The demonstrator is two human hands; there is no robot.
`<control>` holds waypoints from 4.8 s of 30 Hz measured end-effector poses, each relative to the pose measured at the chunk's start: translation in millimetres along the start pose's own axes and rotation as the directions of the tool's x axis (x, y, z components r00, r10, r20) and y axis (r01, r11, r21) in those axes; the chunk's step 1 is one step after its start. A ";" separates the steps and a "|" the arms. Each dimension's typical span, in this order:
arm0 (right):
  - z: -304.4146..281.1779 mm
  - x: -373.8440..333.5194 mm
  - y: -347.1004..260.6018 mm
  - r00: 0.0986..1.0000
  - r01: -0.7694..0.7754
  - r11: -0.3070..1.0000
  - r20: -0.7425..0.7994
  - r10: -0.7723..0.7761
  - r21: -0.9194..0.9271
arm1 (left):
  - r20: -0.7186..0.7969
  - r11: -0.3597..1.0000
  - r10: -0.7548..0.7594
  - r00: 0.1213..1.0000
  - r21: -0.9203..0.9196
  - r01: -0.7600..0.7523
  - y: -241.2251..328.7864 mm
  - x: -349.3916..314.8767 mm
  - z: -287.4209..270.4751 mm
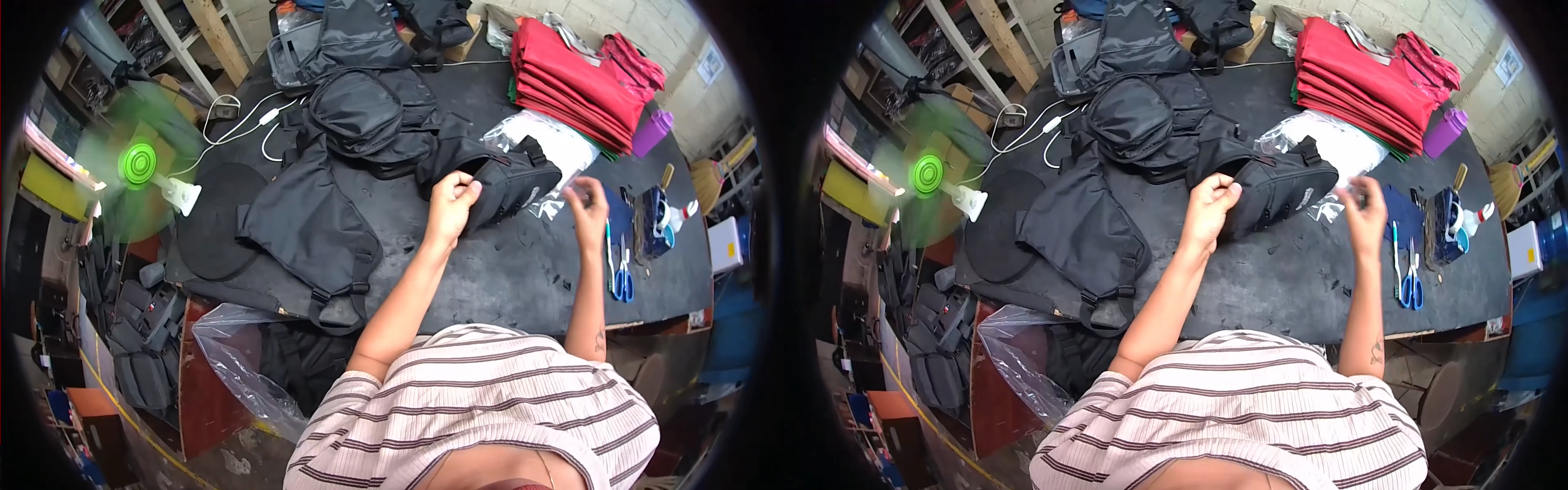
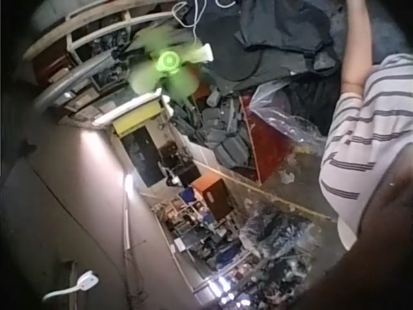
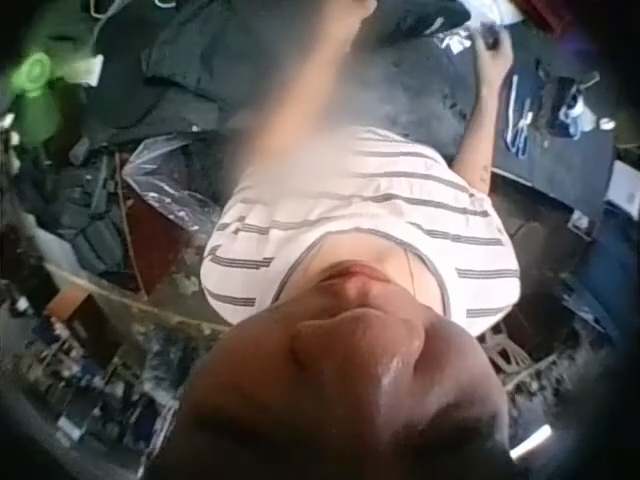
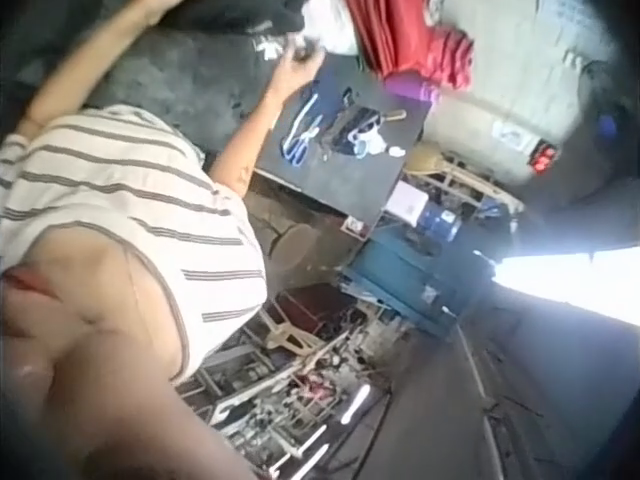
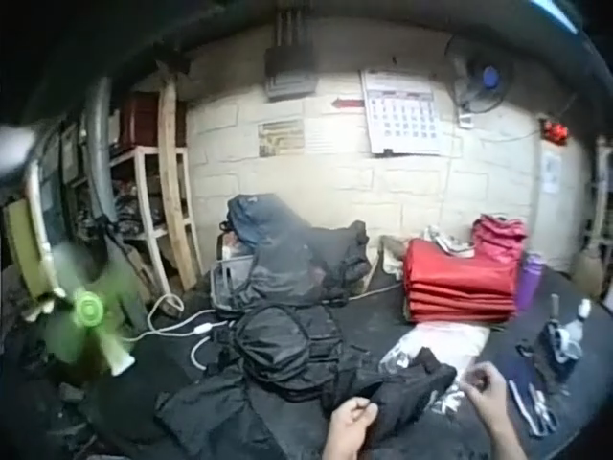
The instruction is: Inspecting manufactured black bags, trimming loose threads with scissors, and checking the functionality of buckles and straps.
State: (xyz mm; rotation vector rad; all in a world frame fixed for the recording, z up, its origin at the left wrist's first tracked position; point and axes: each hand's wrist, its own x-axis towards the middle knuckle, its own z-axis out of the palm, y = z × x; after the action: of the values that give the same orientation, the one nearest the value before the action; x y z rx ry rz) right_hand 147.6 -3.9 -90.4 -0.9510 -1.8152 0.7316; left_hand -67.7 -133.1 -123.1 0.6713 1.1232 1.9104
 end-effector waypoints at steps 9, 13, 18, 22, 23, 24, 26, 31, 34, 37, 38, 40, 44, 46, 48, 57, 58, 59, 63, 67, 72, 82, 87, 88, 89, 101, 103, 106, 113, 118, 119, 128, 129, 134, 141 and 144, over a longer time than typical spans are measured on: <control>54.4 -22.9 -61.6 0.883 0.326 0.891 0.234 -0.407 0.316 | 0.002 0.998 -0.040 0.999 -0.053 0.040 -0.4 -13.6 20.7; 53.4 -30.3 -62.2 0.881 0.309 0.885 0.247 -0.404 0.349 | 0.003 1.000 0.014 1.000 0.025 -0.014 -0.8 -23.9 34.8; 38.2 -23.3 -38.1 0.824 -0.522 0.337 0.565 -0.035 0.783 | -0.024 0.999 -0.032 0.999 -0.006 0.032 -4.9 -31.3 22.0; 6.8 -14.7 -21.2 0.904 -0.378 0.440 0.428 -0.015 0.814 | -0.059 0.996 -0.062 0.996 0.060 0.066 -1.1 -35.5 20.4; 2.4 -15.0 -22.6 0.934 -0.269 0.646 0.358 -0.007 0.714 | -0.046 0.994 -0.078 0.996 0.078 0.081 -2.3 -35.3 22.4; 9.9 -18.1 -20.2 0.961 -0.110 0.715 0.257 -0.101 0.691 | -0.032 0.991 -0.093 0.995 0.097 0.096 -3.5 -35.3 24.6; 5.0 -20.9 -25.5 0.916 0.170 0.868 0.250 -0.314 0.466 | -0.008 0.994 -0.091 0.996 0.067 0.091 -0.6 -38.6 37.7; 30.5 -29.5 -31.8 0.876 0.401 0.836 0.111 -0.470 0.375 | 0.110 0.995 -0.099 0.989 -0.012 0.101 0.9 -37.6 49.4; 33.3 -28.1 -31.4 0.852 0.492 0.843 0.078 -0.517 0.217 | 0.073 0.994 -0.046 0.996 0.102 0.038 0.1 -42.8 65.4; 37.5 -40.3 -31.9 0.930 0.252 0.832 0.113 -0.349 0.495 | 0.043 0.995 -0.003 0.999 0.101 -0.001 -12.6 -40.1 65.9; 35.0 -43.1 -30.7 0.950 -0.040 0.742 0.255 -0.179 0.669 | 0.017 0.995 0.028 0.999 0.095 -0.030 -14.1 -38.9 66.4; 14.7 -35.4 -27.8 0.894 -0.390 0.142 0.411 -0.178 0.910 | 0.025 1.000 -0.008 1.000 -0.004 0.008 -15.1 -34.6 62.2; -5.4 -15.1 -30.2 0.931 -0.181 0.647 0.342 -0.131 0.741 | 0.046 0.987 -0.154 0.987 -0.045 0.156 -0.1 -37.0 74.6; -1.7 -23.0 -36.2 0.905 -0.052 0.774 0.358 -0.232 0.631 | 0.129 0.987 -0.156 0.979 -0.019 0.159 -8.3 -37.4 75.7; -2.4 -28.3 -35.6 0.860 0.005 0.845 0.429 -0.277 0.534 | 0.187 0.993 -0.117 0.975 0.002 0.119 -15.5 -33.6 72.8; 12.7 -44.2 -48.5 0.856 0.326 0.871 0.278 -0.437 0.367 | 0.439 0.937 -0.324 0.838 0.026 0.349 -19.7 -12.6 52.1; 13.9 -43.5 -48.8 0.879 0.279 0.869 0.257 -0.402 0.409 | 0.388 0.947 -0.313 0.867 0.060 0.315 -20.0 -11.1 55.3; 9.8 -42.1 -46.0 0.912 0.091 0.918 0.339 -0.232 0.385 | 0.390 0.946 -0.317 0.865 0.063 0.318 -18.5 -11.2 56.9; -4.0 -25.6 -31.9 0.855 -0.468 0.501 0.516 0.049 0.728 | 0.444 0.952 -0.293 0.847 0.056 0.300 -13.9 -9.8 62.6; -25.1 -5.9 -33.8 0.957 -0.260 0.485 0.289 0.015 0.835 | 0.362 0.965 -0.252 0.897 0.030 0.259 -10.1 3.7 50.9; -14.6 -3.8 -45.8 0.932 0.277 0.939 0.181 -0.314 0.203 | 0.380 0.941 -0.336 0.862 0.091 0.327 2.3 -3.8 52.6; 7.9 -2.1 -5.2 0.914 0.308 0.920 0.194 -0.357 0.243 | 0.232 0.799 -0.049 0.972 0.593 -0.101 30.6 -55.1 28.4; -4.9 -16.6 11.1 0.995 0.101 0.994 -0.011 -0.101 -0.035 | 0.200 0.666 0.131 0.971 0.708 -0.236 27.2 -55.7 36.4; -8.8 -23.1 28.0 0.997 0.079 0.994 -0.019 -0.080 -0.076 | 0.167 0.696 0.164 0.972 0.679 -0.234 25.9 -57.7 36.9; -17.7 -31.2 43.9 0.996 0.083 0.959 0.052 -0.072 -0.272 | 0.156 0.731 0.184 0.970 0.638 -0.241 27.8 -60.4 38.8; -148.3 -190.3 17.0 0.762 -0.458 0.844 0.365 0.534 -0.279 | 0.198 0.376 -0.849 0.490 0.878 0.295 52.1 -185.3 -59.5; -180.5 -224.3 30.4 0.432 -0.683 0.611 0.452 0.780 -0.400 | 0.010 0.134 -0.928 0.372 0.942 0.309 50.5 -215.3 -69.1; -196.8 -265.2 30.6 0.165 -0.623 0.621 0.697 0.698 -0.475 | 0.185 0.365 -0.879 0.439 0.853 0.372 19.3 -262.2 -100.7; -190.7 -306.2 43.7 -0.013 -0.827 0.424 0.766 0.643 -0.370 | 0.113 0.403 -0.840 0.530 0.785 0.471 21.9 -263.7 -108.0; -204.1 -329.4 50.6 0.090 -0.804 0.486 0.738 0.669 -0.342 | 0.107 0.430 -0.844 0.526 0.721 0.544 28.1 -257.4 -110.3; -204.2 -328.8 51.9 0.108 -0.800 0.495 0.730 0.674 -0.339 | 0.107 0.434 -0.846 0.522 0.706 0.559 28.7 -255.9 -110.7; -205.9 -310.0 53.8 0.075 -0.828 0.479 0.788 0.611 -0.293 | 0.134 0.450 -0.878 0.459 0.558 0.697 38.5 -245.6 -113.3; -207.3 -305.3 52.8 0.073 -0.830 0.477 0.794 0.604 -0.287 | 0.141 0.452 -0.880 0.453 0.540 0.710 39.4 -243.7 -112.7; -214.7 -283.0 37.5 0.062 -0.846 0.465 0.820 0.569 -0.259 | 0.178 0.453 -0.890 0.420 0.451 0.769 45.4 -237.5 -113.2; -219.6 -204.0 -16.9 -0.160 -0.869 0.276 0.762 0.627 -0.410 | 0.242 0.440 -0.894 0.377 0.316 0.841 49.3 -236.6 -114.8; -204.8 -202.2 -4.6 -0.124 -0.898 0.263 0.776 0.618 -0.353 | 0.269 0.432 -0.891 0.365 0.262 0.863 49.3 -233.8 -117.3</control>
State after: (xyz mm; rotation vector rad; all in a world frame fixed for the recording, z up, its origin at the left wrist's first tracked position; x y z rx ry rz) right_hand 388.4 -161.4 -98.7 -1.6708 -1.4729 2.6550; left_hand -49.4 -397.8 -144.4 0.2995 0.9869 0.7354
